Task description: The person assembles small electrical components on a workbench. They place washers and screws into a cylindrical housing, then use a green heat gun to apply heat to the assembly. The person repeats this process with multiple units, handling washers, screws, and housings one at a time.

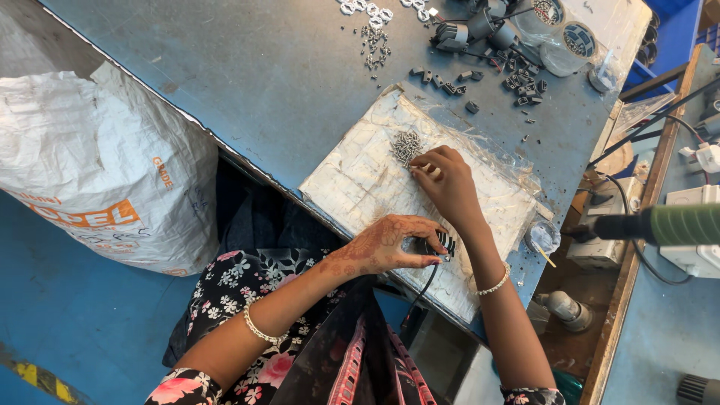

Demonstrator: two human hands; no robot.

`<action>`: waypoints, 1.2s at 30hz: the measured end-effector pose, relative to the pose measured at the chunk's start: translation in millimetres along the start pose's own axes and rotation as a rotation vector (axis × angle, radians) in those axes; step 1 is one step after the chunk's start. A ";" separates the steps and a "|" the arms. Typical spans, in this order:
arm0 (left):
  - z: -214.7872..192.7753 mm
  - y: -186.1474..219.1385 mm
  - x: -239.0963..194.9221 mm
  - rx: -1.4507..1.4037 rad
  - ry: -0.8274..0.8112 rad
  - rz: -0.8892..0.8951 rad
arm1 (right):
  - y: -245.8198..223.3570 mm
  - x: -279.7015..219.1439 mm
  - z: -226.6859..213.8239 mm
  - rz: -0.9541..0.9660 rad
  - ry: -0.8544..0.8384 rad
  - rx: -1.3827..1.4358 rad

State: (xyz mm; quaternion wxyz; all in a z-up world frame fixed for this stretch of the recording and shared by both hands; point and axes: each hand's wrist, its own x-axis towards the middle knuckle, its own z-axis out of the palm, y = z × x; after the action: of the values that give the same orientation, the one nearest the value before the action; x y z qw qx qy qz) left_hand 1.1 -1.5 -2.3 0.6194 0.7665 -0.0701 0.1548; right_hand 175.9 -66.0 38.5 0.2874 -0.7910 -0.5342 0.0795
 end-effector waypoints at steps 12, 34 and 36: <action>-0.5 -0.1 -1.1 -0.004 0.001 0.041 | -10.7 -17.9 -25.4 0.028 -0.034 0.195; 1.3 -2.0 0.8 -0.018 -0.004 -0.051 | -53.7 -144.8 -31.1 0.006 0.279 0.087; 1.4 -2.5 1.0 -0.027 -0.002 -0.057 | -52.9 -143.2 -31.2 -0.036 0.275 0.076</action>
State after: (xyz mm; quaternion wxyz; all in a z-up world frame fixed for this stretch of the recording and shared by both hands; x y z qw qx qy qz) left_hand 2.9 -2.2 -4.6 0.6335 0.7601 -0.0512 0.1354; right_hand 87.4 -191.2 66.7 0.3890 -0.7732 -0.5006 -0.0145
